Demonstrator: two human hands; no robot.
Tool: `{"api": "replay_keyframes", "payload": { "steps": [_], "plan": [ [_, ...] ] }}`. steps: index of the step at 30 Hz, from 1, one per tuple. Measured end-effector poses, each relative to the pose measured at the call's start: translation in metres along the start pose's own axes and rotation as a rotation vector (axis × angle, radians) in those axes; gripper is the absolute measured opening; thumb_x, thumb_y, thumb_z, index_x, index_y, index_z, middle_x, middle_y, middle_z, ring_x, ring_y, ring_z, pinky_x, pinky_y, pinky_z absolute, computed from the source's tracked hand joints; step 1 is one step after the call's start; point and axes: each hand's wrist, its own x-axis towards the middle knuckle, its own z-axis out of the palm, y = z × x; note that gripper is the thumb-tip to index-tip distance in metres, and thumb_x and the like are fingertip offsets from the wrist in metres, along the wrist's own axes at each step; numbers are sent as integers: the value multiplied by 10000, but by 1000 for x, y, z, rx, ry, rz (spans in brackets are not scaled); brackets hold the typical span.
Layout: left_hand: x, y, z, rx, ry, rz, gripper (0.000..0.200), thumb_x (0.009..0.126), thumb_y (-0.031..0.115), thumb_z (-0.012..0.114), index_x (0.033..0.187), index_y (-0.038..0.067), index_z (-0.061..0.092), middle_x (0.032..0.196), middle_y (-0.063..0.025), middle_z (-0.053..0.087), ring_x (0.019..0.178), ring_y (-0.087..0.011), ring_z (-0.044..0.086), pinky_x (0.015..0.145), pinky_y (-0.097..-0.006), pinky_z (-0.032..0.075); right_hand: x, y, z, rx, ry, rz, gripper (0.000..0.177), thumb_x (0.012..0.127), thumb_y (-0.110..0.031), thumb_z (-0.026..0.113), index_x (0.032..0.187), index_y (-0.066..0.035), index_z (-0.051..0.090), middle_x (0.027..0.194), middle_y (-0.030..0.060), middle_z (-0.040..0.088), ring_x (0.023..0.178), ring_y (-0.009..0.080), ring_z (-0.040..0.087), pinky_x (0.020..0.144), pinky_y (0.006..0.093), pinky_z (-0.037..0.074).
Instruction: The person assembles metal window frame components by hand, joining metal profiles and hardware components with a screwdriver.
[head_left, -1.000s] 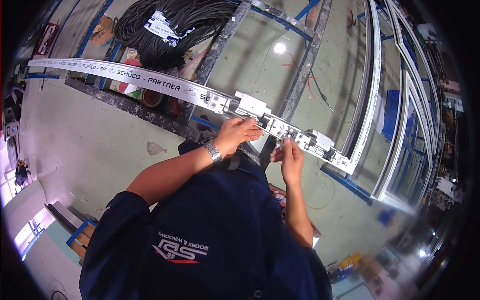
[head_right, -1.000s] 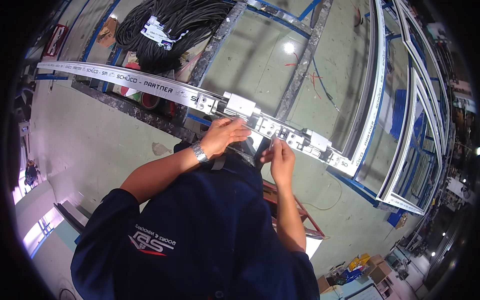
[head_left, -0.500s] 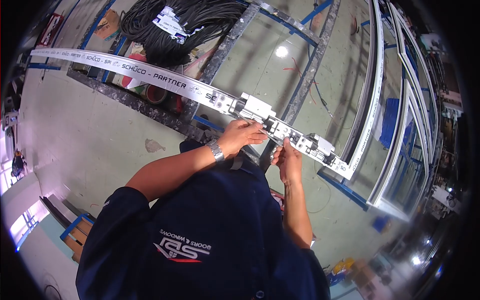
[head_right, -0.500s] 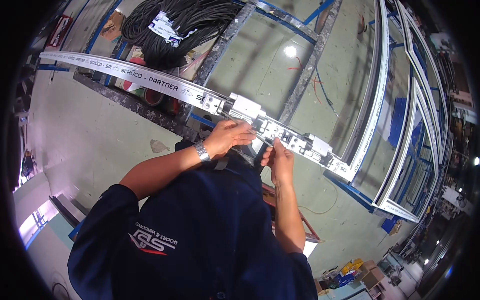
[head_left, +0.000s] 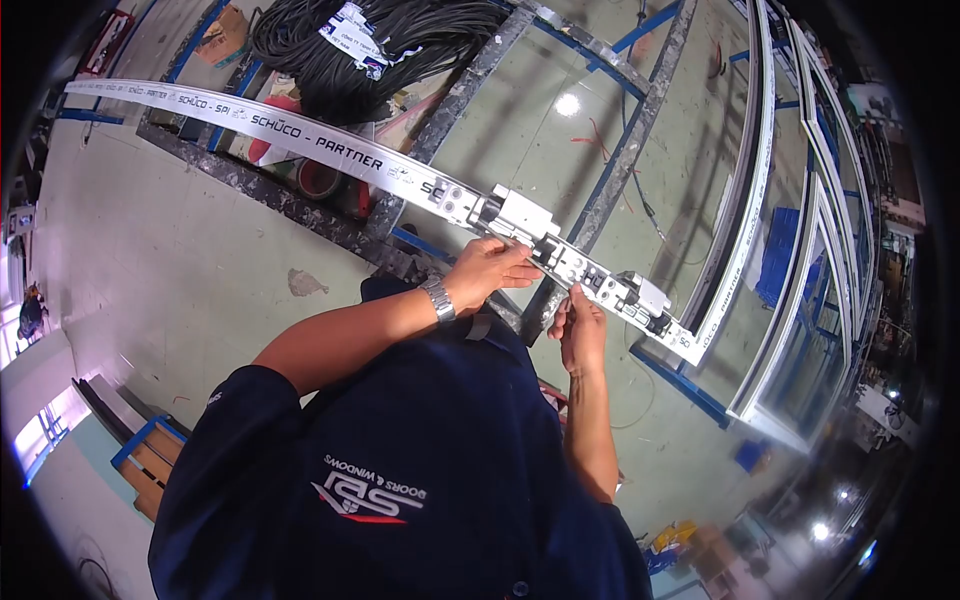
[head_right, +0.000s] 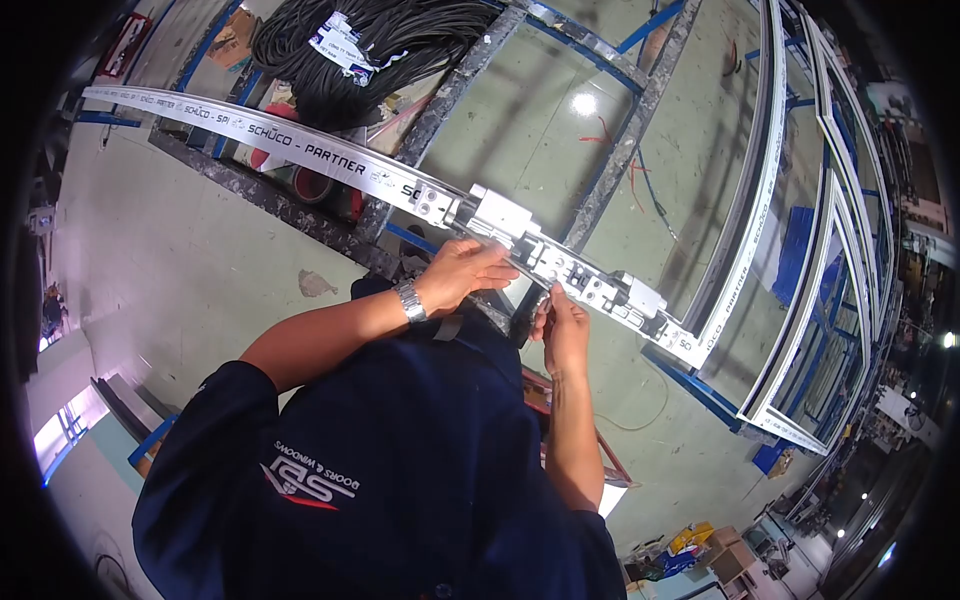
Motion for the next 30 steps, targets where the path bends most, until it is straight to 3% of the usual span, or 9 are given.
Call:
{"api": "replay_keyframes", "payload": {
  "steps": [3,4,7,11,17,21,24,27,30],
  "plan": [
    [-2,3,2,-4,13,12,310,1004,221,604,1124,-64,586,1074,-202,676,1020,-280,700,879,-361,588,-14,0,23,-291,208,-327,367,1048,-257,496,924,37,676,751,98,643,613,175,642,606,307,524],
    [-2,4,2,-4,15,4,308,1004,223,605,1120,-62,587,1074,-200,676,1019,-279,701,877,-360,588,-19,1,22,-461,259,-439,257,1014,-168,547,994,51,681,875,142,688,712,218,691,687,296,542],
    [-1,-2,-2,-11,21,4,302,1003,228,607,1111,-54,590,1069,-190,677,1010,-274,703,869,-355,589,-24,-8,12,-1043,227,-764,202,974,-94,572,1069,48,679,947,153,701,828,237,705,753,320,542],
    [0,-1,1,-6,26,26,282,1000,224,613,1100,-40,595,1047,-170,678,989,-265,707,855,-353,592,-26,-13,12,-996,172,-873,219,942,-107,616,1100,24,693,908,149,712,844,232,705,783,326,538],
    [0,-5,-4,-1,-26,-14,277,1000,213,615,1125,-33,597,1062,-164,675,1002,-259,702,858,-350,589,-1,4,8,-242,165,-231,306,987,-234,620,883,49,672,722,126,677,640,188,676,608,300,535],
    [-3,-2,-4,11,-64,1,296,1006,225,604,1149,-34,592,1076,-174,673,1030,-269,696,874,-352,584,1,0,11,-69,127,-54,324,1004,-270,602,922,40,651,756,132,667,586,190,649,588,298,540],
    [-6,3,0,24,-40,-7,310,1014,244,590,1150,-35,591,1081,-181,672,1037,-274,694,882,-355,582,-15,1,29,-535,365,-468,364,952,-235,684,1146,66,619,804,128,682,661,210,681,626,328,553],
    [-5,1,-1,-7,-38,6,323,1019,254,579,1146,-42,584,1088,-193,672,1035,-278,696,881,-357,584,-17,5,15,-1067,321,-913,503,879,-188,763,1289,26,565,907,136,689,756,237,698,684,341,559],
    [-6,3,-1,18,-46,1,321,1017,250,583,1136,-48,579,1083,-197,673,1025,-279,699,875,-362,587,-11,2,1,-1182,312,-930,423,848,-131,778,1220,1,628,982,140,686,819,250,703,695,358,550]
  ]
}}
